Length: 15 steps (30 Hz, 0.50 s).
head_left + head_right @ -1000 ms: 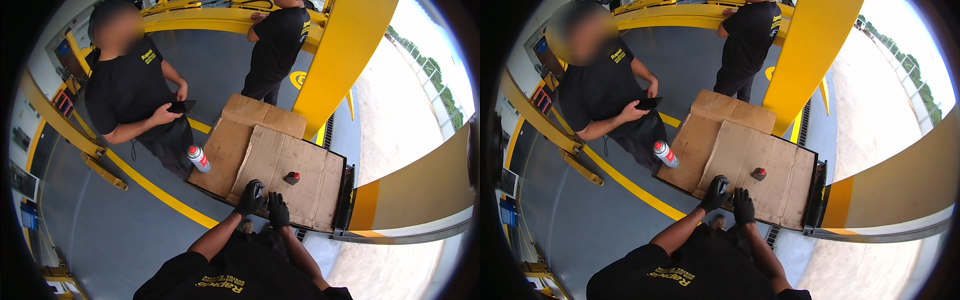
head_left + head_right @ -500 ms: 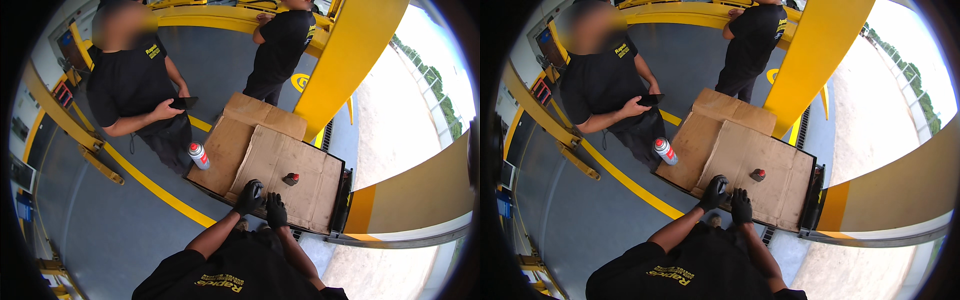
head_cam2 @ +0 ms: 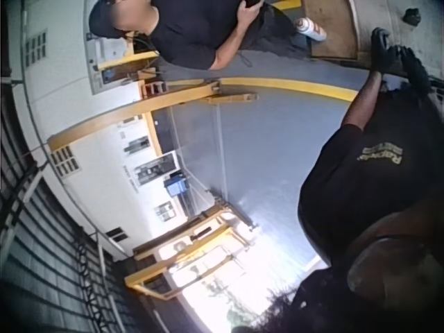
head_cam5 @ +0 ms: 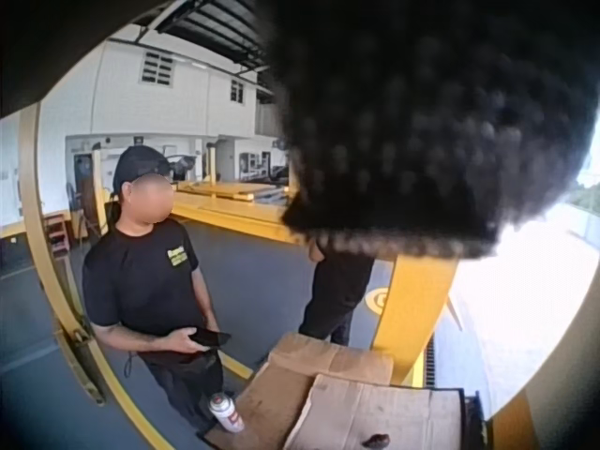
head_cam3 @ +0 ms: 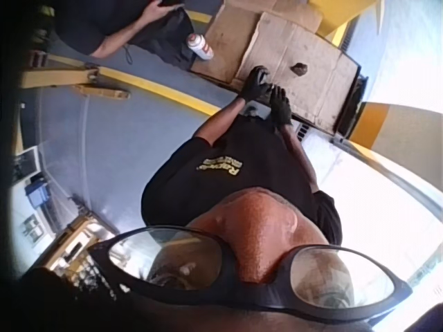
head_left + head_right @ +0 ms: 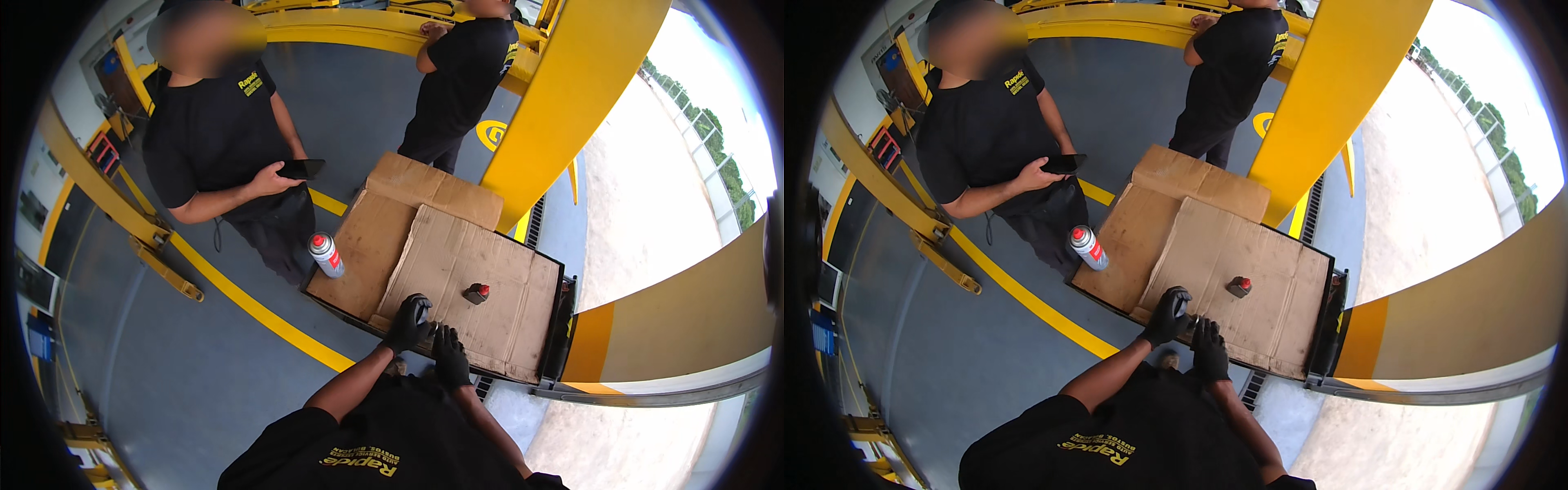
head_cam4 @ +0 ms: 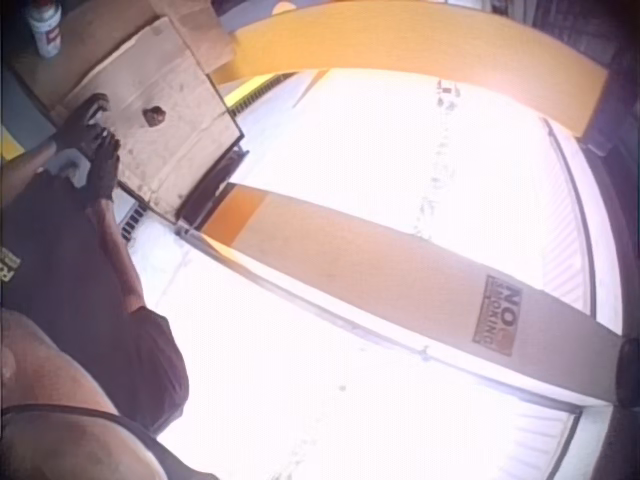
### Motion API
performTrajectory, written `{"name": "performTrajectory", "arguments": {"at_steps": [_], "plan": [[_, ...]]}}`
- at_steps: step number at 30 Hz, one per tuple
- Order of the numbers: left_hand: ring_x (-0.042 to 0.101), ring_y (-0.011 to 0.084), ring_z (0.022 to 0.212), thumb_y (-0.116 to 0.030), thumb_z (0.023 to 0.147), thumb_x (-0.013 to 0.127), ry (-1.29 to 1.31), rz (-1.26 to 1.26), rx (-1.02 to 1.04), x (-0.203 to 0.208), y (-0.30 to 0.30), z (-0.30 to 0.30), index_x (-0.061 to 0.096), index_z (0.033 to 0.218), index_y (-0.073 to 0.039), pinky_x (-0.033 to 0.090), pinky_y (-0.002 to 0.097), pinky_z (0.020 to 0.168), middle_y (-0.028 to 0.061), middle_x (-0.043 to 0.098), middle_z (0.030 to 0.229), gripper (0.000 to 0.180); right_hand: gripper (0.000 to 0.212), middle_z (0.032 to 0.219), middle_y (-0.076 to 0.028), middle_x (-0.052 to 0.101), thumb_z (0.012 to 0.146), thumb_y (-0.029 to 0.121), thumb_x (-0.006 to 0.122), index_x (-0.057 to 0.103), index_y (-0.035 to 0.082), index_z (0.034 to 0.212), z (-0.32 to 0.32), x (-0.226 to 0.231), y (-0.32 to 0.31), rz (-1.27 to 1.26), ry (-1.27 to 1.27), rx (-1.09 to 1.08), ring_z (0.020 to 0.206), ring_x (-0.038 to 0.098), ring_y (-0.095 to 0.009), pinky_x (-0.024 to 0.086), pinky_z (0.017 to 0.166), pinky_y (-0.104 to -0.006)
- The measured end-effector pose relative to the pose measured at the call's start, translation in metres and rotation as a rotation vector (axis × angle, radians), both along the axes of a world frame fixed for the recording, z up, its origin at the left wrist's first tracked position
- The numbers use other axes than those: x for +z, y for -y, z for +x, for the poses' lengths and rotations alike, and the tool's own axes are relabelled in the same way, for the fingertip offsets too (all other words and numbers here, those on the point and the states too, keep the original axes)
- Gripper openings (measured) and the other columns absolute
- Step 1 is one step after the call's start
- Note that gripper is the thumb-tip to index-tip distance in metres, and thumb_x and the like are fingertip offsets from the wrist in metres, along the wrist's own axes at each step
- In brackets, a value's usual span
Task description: The person assembles a mechanical component on a cardboard-covered workbench. They use a spray lubricant and a small bottle of red fluid to treat the parts, then screw a threaded rod into a cylindrical housing. The person handles the assembled unit, inspecting it before placing it back on the table.
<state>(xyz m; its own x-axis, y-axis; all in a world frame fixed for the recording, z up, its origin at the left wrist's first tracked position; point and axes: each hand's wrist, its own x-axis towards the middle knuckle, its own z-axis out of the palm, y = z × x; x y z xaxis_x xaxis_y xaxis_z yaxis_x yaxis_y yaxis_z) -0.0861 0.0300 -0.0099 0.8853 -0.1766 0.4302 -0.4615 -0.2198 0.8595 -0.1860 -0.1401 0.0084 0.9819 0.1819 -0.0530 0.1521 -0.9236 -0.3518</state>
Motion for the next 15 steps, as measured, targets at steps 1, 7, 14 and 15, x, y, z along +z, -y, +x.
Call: {"name": "performTrajectory", "arguments": {"at_steps": [1, 7, 14, 15], "plan": [[0.060, 0.0397, 0.118, -0.001, 0.074, 0.071, -0.001, 0.016, 0.000, 0.001, 0.001, -0.002, 0.059, 0.119, -0.004, 0.048, 0.0454, 0.106, 0.0188, 0.061, 0.121, 0.047, 0.070, 0.162, -0.028, 0.042, 0.094, 0.004, 0.055, 0.033, 0.003, 0.161, -0.008, 0.002, -0.003, -0.005, 0.028, -0.005, 0.153, 0.038, -0.046, 0.043, 0.117, -0.0565], [0.058, 0.0403, 0.123, 0.002, 0.074, 0.068, -0.067, 0.040, -0.022, 0.014, 0.003, -0.002, 0.057, 0.120, -0.003, 0.046, 0.0461, 0.109, 0.0197, 0.059, 0.124, 0.047, 0.070, 0.163, -0.026, 0.043, 0.093, -0.001, 0.054, 0.035, 0.005, 0.160, 0.033, 0.009, 0.010, 0.060, -0.084, -0.009, 0.153, 0.037, -0.045, 0.041, 0.119, -0.0561], [0.058, 0.0401, 0.123, 0.002, 0.075, 0.069, -0.027, 0.027, -0.017, 0.006, -0.001, -0.001, 0.057, 0.120, -0.003, 0.046, 0.0461, 0.109, 0.0191, 0.059, 0.123, 0.047, 0.076, 0.164, -0.026, 0.040, 0.089, -0.006, 0.051, 0.032, 0.004, 0.162, 0.006, 0.006, 0.002, -0.071, -0.061, 0.025, 0.154, 0.037, -0.045, 0.040, 0.119, -0.0572], [0.058, 0.0402, 0.123, 0.002, 0.075, 0.069, -0.019, 0.028, -0.013, 0.006, 0.003, -0.001, 0.057, 0.120, -0.004, 0.046, 0.0462, 0.109, 0.0190, 0.059, 0.123, 0.047, 0.076, 0.163, -0.026, 0.041, 0.088, -0.007, 0.051, 0.032, 0.004, 0.161, 0.015, 0.008, 0.007, -0.011, -0.070, 0.010, 0.154, 0.036, -0.045, 0.041, 0.119, -0.0564]]}}
